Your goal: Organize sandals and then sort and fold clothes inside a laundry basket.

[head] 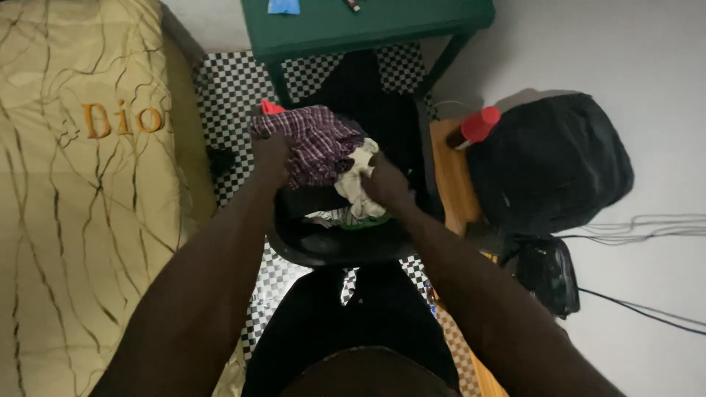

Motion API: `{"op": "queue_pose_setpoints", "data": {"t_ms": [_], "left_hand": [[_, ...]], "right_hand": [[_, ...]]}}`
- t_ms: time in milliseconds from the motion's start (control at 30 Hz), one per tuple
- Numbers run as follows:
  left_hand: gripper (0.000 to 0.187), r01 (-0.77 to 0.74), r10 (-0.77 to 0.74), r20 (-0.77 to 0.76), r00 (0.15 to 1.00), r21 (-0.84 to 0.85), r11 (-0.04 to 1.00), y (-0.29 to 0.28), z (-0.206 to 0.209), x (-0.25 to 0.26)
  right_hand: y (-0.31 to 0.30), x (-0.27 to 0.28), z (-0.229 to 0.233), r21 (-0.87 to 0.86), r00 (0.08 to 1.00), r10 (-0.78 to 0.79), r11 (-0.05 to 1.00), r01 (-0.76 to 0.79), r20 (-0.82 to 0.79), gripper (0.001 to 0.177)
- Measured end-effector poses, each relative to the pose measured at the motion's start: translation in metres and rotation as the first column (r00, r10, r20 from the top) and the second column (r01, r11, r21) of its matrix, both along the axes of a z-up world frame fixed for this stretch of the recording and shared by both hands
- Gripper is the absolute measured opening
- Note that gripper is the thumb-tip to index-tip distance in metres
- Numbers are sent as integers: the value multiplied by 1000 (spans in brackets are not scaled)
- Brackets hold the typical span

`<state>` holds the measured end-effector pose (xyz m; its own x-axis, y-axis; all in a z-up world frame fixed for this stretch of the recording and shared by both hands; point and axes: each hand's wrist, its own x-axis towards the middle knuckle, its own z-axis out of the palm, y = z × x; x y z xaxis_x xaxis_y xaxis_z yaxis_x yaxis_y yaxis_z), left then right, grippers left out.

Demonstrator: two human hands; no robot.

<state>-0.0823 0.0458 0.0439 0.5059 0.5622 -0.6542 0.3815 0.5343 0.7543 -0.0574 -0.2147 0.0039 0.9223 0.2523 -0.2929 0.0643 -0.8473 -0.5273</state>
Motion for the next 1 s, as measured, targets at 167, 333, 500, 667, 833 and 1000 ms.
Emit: {"op": "queue_pose_setpoints", "data": {"t_ms": [167, 333, 500, 667, 833, 1000], "left_hand": [[40, -100, 97, 36, 995, 92, 991, 16, -63, -2], [51, -145, 136, 89, 987, 110, 983, 43, -123, -7], [29, -56, 58, -87, 994, 26, 998, 31, -70, -18], [18, -47, 55, 36, 998, -210, 977, 28, -129, -8], [26, 25, 13, 89, 996, -411, 911, 9, -122, 4], [35, 136, 90, 287, 954, -677, 724, -17, -116, -16]], "right_hand": [[29, -47, 21, -154, 961, 278, 949, -274, 0, 81], [37, -60, 7, -270, 918, 396, 881, -389, -30, 82], [11, -36, -88, -338, 878, 471, 842, -421, 79, 39], [2, -17, -32, -70, 991, 117, 991, -112, 64, 30], [-17, 3, 0, 234, 905, -412, 874, 426, -109, 40], [-50, 5, 16, 403, 813, -556, 713, 573, -173, 58]]}}
